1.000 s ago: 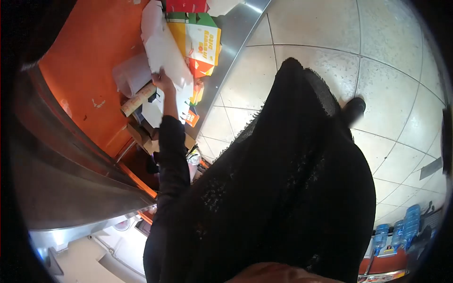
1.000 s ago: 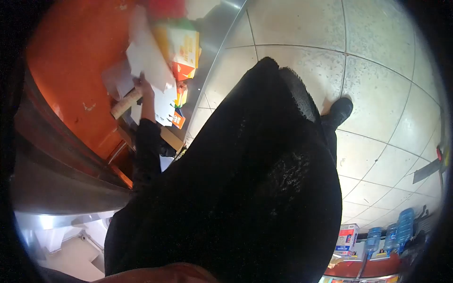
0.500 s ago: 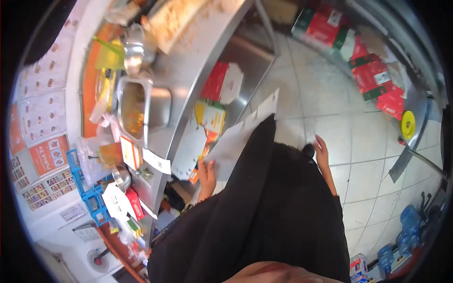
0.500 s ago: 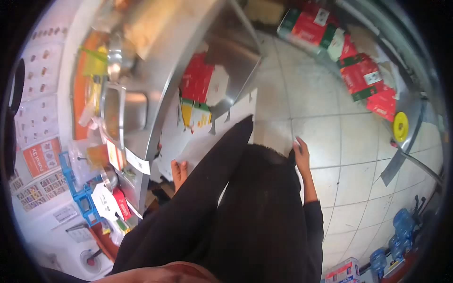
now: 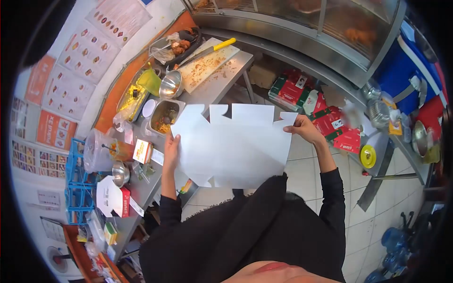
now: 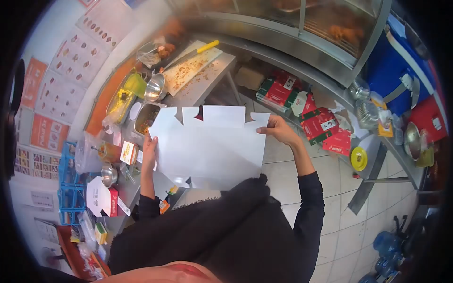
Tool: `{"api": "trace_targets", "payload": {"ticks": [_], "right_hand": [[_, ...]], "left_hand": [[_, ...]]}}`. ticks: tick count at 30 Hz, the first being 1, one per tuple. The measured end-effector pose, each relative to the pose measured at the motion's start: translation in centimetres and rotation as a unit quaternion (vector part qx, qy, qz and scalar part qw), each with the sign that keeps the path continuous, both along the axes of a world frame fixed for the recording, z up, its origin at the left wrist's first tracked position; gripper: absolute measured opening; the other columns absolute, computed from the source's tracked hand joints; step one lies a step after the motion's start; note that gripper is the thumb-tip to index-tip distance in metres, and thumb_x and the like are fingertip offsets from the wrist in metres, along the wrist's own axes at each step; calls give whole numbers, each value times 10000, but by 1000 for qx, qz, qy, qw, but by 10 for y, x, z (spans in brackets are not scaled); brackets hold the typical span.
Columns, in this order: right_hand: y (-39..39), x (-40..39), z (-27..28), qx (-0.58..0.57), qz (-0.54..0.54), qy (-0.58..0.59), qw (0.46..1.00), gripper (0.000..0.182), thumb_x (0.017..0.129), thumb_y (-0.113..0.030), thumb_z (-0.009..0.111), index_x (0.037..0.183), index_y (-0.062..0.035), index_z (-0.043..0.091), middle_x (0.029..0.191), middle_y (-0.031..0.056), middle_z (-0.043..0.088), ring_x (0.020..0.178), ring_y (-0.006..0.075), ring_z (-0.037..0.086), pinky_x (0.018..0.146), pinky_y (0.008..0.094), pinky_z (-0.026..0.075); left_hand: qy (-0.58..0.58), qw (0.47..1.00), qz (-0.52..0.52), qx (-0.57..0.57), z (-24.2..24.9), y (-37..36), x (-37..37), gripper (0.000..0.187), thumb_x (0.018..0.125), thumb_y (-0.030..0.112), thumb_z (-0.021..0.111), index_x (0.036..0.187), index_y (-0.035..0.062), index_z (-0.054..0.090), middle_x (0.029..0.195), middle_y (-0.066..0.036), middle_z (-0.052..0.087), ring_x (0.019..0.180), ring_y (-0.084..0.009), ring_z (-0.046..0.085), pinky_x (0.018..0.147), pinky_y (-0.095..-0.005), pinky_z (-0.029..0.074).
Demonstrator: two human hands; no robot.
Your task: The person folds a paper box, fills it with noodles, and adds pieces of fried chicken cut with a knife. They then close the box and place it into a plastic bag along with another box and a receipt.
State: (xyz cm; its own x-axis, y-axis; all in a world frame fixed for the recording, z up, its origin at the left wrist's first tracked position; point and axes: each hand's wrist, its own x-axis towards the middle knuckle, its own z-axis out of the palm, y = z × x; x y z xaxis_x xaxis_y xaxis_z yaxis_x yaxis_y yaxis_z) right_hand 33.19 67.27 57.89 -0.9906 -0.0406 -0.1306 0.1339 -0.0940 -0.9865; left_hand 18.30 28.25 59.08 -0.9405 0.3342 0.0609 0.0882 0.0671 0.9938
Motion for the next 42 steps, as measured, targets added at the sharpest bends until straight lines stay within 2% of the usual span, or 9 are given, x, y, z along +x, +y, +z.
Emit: {"api": "trace_targets", "payload": {"ticks": [1, 8, 16, 21, 25, 27, 33, 38, 42], "right_hand": [[-4, 5, 2, -38, -26, 62, 997, 388, 706, -98, 632, 1076, -57, 520, 877, -2, 580, 731, 53, 510, 604, 193, 410], [-3, 69, 74, 215, 26, -71, 974, 315, 732, -28, 586, 1046, -35, 554, 935, 57, 597, 850, 84, 530, 749, 209, 409], [-5, 90, 81, 111, 14, 203, 973, 230, 707, 82, 493, 890, 5, 609, 825, 75, 618, 710, 90, 572, 620, 187, 428], [-43, 72, 125, 265, -59, 350, 896, 241, 644, 92, 514, 826, -25, 619, 753, 87, 616, 624, 128, 580, 539, 203, 436], [-71, 58, 140, 460, 52, 455, 760, 268, 578, 65, 523, 811, -48, 592, 801, 102, 573, 604, 192, 565, 501, 272, 456], [-89, 56, 139, 466, 121, 479, 734, 259, 577, 47, 534, 813, -46, 585, 808, 97, 559, 596, 188, 556, 494, 277, 458], [-130, 42, 132, 483, 249, 548, 635, 283, 544, -10, 600, 824, -50, 581, 845, 97, 540, 577, 177, 531, 445, 263, 426], [-150, 25, 100, -22, 135, 319, 938, 179, 643, -24, 652, 805, -25, 576, 785, 170, 578, 670, 186, 561, 563, 231, 424], [-198, 9, 124, 181, 59, 549, 814, 275, 637, -31, 646, 893, -67, 554, 943, 184, 527, 719, 215, 534, 576, 277, 436]], "left_hand": [[-18, 1000, -13, 11, 2, 1, -2, 330, 844, 142, 434, 1144, 20, 370, 1075, -84, 484, 980, -142, 468, 838, -273, 368], [-5, 998, -24, 52, 12, 22, -2, 292, 834, 121, 446, 1105, 23, 396, 1018, -70, 518, 920, -135, 498, 810, -266, 386], [-62, 975, -89, 192, 14, 44, 9, 290, 814, 83, 472, 1091, 11, 425, 966, -44, 538, 875, -108, 511, 770, -224, 401], [250, 928, 122, -246, -35, 91, 42, 600, 779, 259, 541, 1265, 49, 261, 1248, -197, 309, 1164, -296, 294, 963, -343, 236], [-319, 927, -115, 161, 31, 104, 122, 723, 746, 515, 496, 1243, 35, 285, 1262, -192, 296, 1171, -357, 267, 973, -461, 197], [-563, 717, -222, 348, 31, 85, 116, 719, 747, 569, 445, 1169, -8, 364, 1202, -212, 375, 1113, -386, 354, 923, -516, 263], [-454, 790, -186, 368, 62, 44, 129, 437, 812, 313, 480, 1073, -36, 439, 1057, -188, 502, 977, -289, 507, 866, -418, 395], [-325, 777, -107, 528, 53, 42, 147, 193, 804, 99, 518, 981, 38, 472, 938, -57, 552, 894, -155, 543, 779, -310, 445], [-165, 777, -65, 605, 55, 39, 129, 191, 818, 90, 494, 1002, 54, 455, 946, -41, 542, 891, -149, 536, 785, -291, 434]]}}
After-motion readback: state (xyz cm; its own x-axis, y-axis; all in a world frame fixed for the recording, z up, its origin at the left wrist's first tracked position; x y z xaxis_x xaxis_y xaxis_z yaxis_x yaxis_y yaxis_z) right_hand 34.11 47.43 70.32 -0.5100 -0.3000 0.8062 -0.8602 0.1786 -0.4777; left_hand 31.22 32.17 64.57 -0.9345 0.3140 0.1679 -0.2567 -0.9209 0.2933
